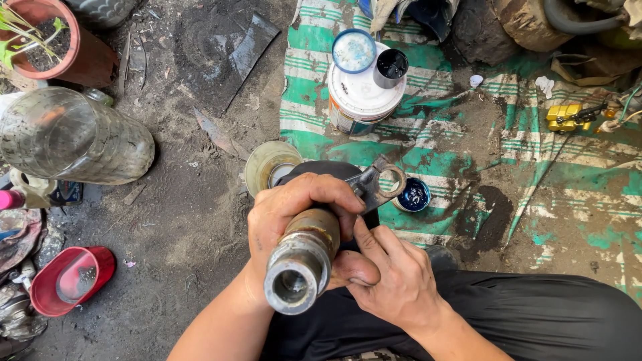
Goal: Applying grease to the steering stem and bearings of a motorcycle fork assembly.
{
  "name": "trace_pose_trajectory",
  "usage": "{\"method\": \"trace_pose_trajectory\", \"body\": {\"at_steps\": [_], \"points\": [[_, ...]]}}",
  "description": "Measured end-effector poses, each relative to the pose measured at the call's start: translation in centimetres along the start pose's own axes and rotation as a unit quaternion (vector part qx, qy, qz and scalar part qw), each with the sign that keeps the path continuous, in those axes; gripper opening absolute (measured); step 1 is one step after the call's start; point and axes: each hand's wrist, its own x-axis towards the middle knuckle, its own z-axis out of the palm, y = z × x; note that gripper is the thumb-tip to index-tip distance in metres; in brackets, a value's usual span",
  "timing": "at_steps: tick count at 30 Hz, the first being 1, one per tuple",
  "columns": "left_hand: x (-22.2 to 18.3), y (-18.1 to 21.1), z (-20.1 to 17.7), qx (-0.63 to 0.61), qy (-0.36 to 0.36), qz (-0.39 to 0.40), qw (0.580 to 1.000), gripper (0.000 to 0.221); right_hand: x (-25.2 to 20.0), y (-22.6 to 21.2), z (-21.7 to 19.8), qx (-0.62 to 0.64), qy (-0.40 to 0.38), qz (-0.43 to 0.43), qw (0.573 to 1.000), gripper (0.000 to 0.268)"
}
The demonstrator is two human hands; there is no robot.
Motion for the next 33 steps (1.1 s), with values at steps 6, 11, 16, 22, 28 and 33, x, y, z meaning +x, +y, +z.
{"method": "trace_pose_trajectory", "body": {"at_steps": [6, 11, 16, 22, 28, 33], "points": [[0.0, -0.2, -0.1, -0.014, -0.001, 0.004, 1.000, 0.053, 0.1, -0.3, -0.5, 0.017, 0.036, -0.034, 0.999, 0.076], [-0.3, -0.7, -0.4, -0.017, -0.004, 0.013, 1.000, 0.054, 0.6, -0.2, -1.3, 0.121, 0.000, 0.032, 0.992, 0.075], [-0.2, -0.5, -0.3, -0.017, -0.004, 0.006, 1.000, 0.051, 0.2, -0.2, -0.5, 0.082, 0.012, -0.005, 0.997, 0.072], [-0.1, -0.2, -0.2, -0.038, -0.001, 0.003, 0.999, 0.051, 0.7, -0.3, -0.3, 0.078, 0.023, -0.013, 0.997, 0.067], [0.0, -0.2, -0.4, -0.014, 0.000, 0.010, 1.000, 0.053, 0.7, -0.4, -0.8, 0.049, 0.033, -0.022, 0.998, 0.062], [-0.4, -0.3, -0.6, -0.009, -0.003, 0.008, 1.000, 0.054, 0.5, -0.1, -2.6, 0.165, 0.033, 0.079, 0.983, 0.058]]}}
